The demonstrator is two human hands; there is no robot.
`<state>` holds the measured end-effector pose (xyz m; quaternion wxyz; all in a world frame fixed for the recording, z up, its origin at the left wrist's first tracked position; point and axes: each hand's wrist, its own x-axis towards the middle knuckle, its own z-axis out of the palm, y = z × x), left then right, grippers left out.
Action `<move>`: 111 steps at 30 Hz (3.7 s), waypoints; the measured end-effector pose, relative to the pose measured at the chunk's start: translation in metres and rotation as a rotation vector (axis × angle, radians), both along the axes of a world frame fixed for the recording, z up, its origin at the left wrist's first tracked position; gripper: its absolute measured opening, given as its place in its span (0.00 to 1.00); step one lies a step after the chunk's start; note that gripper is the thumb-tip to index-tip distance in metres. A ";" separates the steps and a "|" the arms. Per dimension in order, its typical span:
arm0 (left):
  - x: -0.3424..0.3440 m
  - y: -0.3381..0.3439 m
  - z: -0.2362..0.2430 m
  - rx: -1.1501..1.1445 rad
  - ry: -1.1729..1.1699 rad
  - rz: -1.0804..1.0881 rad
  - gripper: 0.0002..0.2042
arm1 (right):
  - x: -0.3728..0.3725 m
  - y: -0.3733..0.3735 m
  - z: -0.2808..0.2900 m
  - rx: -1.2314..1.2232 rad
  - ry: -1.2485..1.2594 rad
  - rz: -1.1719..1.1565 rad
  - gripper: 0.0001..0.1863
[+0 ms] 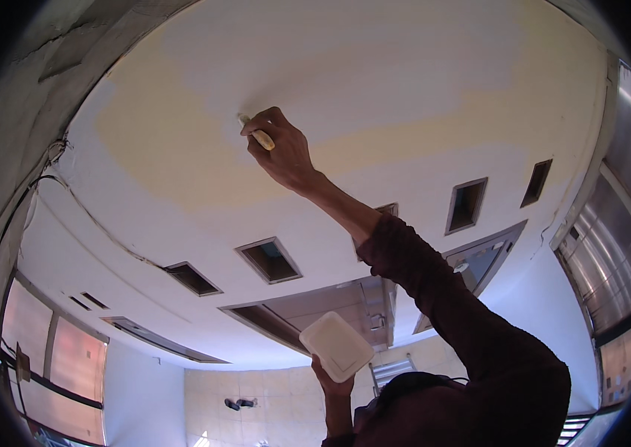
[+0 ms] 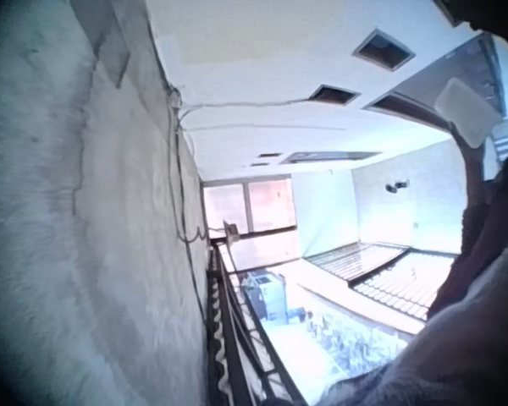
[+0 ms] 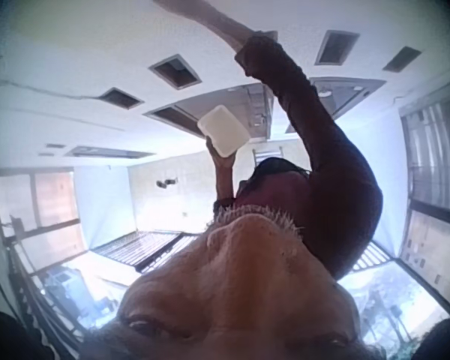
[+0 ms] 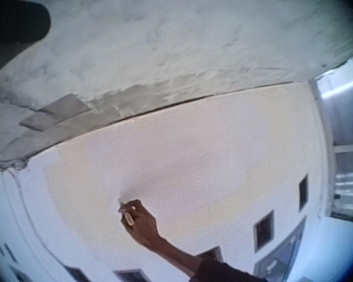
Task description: The person paints a ceiling using a brush and a small container of paint. They repeatedly dip the brush into the container and apply paint in long strokes across the ceiling surface.
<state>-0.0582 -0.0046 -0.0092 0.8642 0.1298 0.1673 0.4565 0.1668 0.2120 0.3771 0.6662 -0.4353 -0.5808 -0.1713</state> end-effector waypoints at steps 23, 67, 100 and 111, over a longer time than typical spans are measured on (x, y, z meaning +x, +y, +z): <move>-0.003 0.000 -0.007 -0.019 0.002 -0.017 0.39 | 0.174 -0.082 0.038 0.187 -0.011 -0.749 0.08; 0.002 -0.005 0.012 0.061 0.079 0.021 0.37 | 0.025 -0.008 0.055 0.014 -0.026 0.003 0.05; 0.114 0.015 0.052 0.114 -0.154 -0.314 0.36 | 0.056 -0.242 -0.186 -1.054 -0.182 0.167 0.10; 0.116 0.010 0.058 0.094 -0.183 -0.302 0.34 | 0.108 -0.284 -0.241 -0.826 1.203 0.576 0.15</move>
